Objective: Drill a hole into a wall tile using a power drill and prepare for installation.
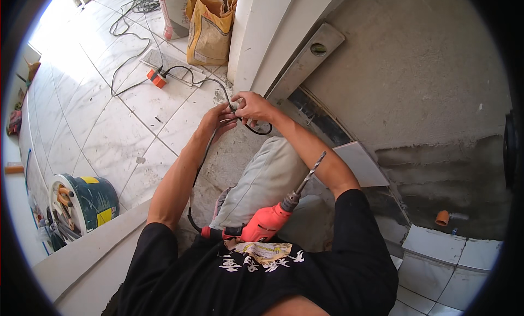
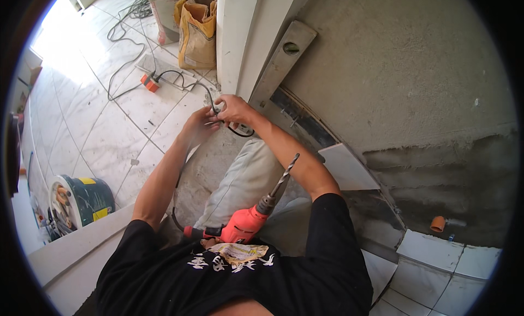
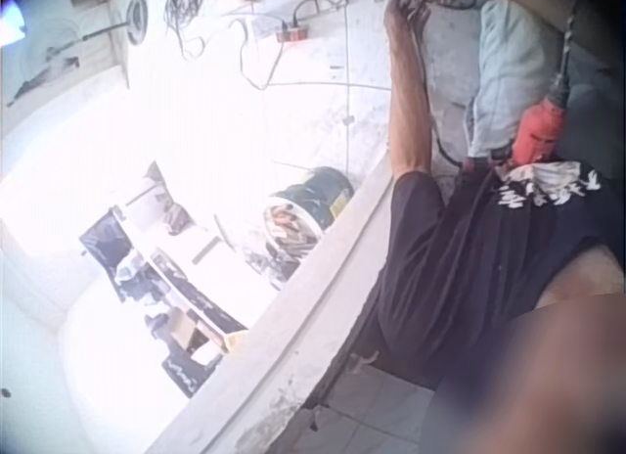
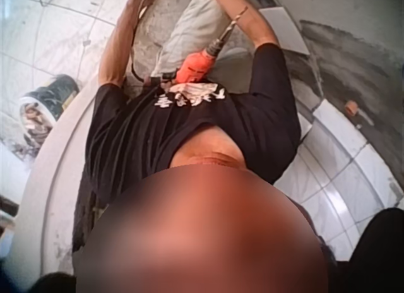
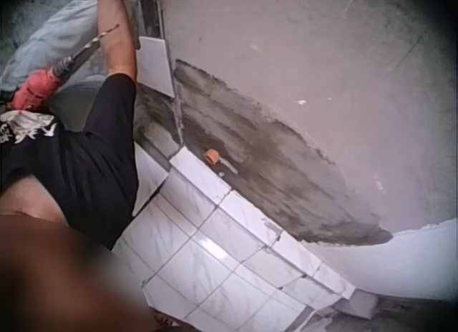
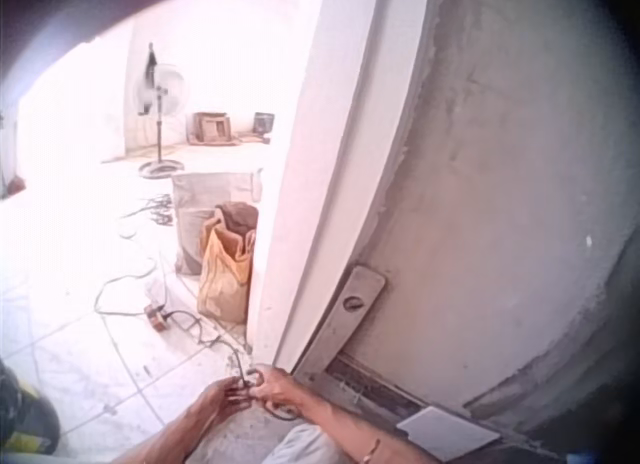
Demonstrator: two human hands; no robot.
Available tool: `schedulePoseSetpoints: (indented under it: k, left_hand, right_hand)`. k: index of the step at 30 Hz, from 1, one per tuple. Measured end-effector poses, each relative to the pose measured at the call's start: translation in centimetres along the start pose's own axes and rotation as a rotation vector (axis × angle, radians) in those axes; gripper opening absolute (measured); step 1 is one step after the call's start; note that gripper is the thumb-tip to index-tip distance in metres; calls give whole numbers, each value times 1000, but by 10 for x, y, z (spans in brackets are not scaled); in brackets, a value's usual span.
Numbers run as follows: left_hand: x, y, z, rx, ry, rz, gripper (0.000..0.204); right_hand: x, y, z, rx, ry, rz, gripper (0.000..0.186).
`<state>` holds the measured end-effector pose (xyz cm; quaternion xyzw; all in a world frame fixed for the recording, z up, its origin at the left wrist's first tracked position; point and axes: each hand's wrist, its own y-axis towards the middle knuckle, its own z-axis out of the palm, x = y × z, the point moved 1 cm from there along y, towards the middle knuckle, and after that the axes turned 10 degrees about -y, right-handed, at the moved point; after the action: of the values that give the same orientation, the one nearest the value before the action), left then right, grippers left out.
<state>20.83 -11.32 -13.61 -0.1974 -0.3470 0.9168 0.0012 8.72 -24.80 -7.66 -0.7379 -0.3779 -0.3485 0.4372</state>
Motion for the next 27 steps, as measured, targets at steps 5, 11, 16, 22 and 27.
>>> schedulePoseSetpoints:
  k: [5, 11, 16, 22, 27]
  left_hand:
    - [-8, 0, -1, -9, 351, 137, 20]
    - [-16, 37, -1, -102, 477, 367, 19]
    - [-20, 31, 10, -89, 482, 361, 22]
    - [-32, -7, 14, 95, 443, 251, 19]
    - [-23, -9, 19, 205, 256, 245, 16]
  right_hand:
    - [24, 5, 13, 53, -313, 140, 22]
    - [-2, 34, 6, -249, -804, -69, 29]
    - [14, 17, -6, -33, -368, 147, 31]
    - [15, -2, -22, 405, 298, 164, 31]
    - [2, 3, -10, 288, 405, 169, 30]
